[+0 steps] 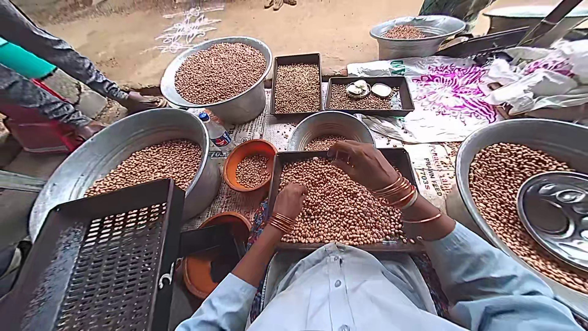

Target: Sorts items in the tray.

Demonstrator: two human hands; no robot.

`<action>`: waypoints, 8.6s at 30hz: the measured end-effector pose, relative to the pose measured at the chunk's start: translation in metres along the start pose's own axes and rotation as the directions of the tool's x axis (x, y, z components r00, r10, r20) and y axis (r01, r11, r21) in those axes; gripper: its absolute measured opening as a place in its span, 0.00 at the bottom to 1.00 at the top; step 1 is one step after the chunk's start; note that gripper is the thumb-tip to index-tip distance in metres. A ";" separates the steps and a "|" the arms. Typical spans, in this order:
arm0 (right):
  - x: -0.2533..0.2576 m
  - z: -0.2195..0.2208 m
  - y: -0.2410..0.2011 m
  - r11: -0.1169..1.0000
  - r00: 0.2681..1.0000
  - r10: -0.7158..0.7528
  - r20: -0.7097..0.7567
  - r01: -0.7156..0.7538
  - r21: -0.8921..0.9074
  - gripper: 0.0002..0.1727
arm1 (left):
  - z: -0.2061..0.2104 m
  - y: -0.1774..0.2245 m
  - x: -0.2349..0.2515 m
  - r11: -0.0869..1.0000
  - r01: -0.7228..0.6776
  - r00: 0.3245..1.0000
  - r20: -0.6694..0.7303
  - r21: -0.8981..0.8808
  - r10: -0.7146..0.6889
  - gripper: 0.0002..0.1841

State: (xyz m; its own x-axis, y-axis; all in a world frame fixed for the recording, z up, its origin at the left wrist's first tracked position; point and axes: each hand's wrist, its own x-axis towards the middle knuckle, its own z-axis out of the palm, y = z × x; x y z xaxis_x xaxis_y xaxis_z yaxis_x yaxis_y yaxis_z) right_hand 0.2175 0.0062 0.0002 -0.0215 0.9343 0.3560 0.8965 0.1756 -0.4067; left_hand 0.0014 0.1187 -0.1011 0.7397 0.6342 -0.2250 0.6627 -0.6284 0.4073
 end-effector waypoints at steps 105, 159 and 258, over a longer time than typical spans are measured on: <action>0.001 0.018 -0.005 0.990 0.984 0.130 0.124 -0.123 -0.063 0.14 | -0.011 -0.010 -0.078 0.973 0.228 0.959 0.165 0.037 -0.231 0.14; -0.098 0.020 0.020 0.852 0.746 0.511 0.427 -0.507 -0.132 0.12 | 0.026 0.030 -0.029 0.987 -0.121 0.981 0.137 -0.108 0.135 0.14; -0.139 0.021 0.032 0.811 0.801 0.585 0.128 -0.583 -0.057 0.13 | -0.023 -0.044 0.024 0.971 0.176 0.965 -0.225 0.161 -0.137 0.08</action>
State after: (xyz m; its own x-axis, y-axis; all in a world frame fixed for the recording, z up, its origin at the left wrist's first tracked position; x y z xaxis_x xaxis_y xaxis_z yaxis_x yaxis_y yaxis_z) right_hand 0.2400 -0.1116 -0.0805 0.4506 0.8907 -0.0600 0.7646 -0.4198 -0.4890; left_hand -0.0132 0.1718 -0.1041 0.5964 0.7993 -0.0742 0.7925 -0.5715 0.2131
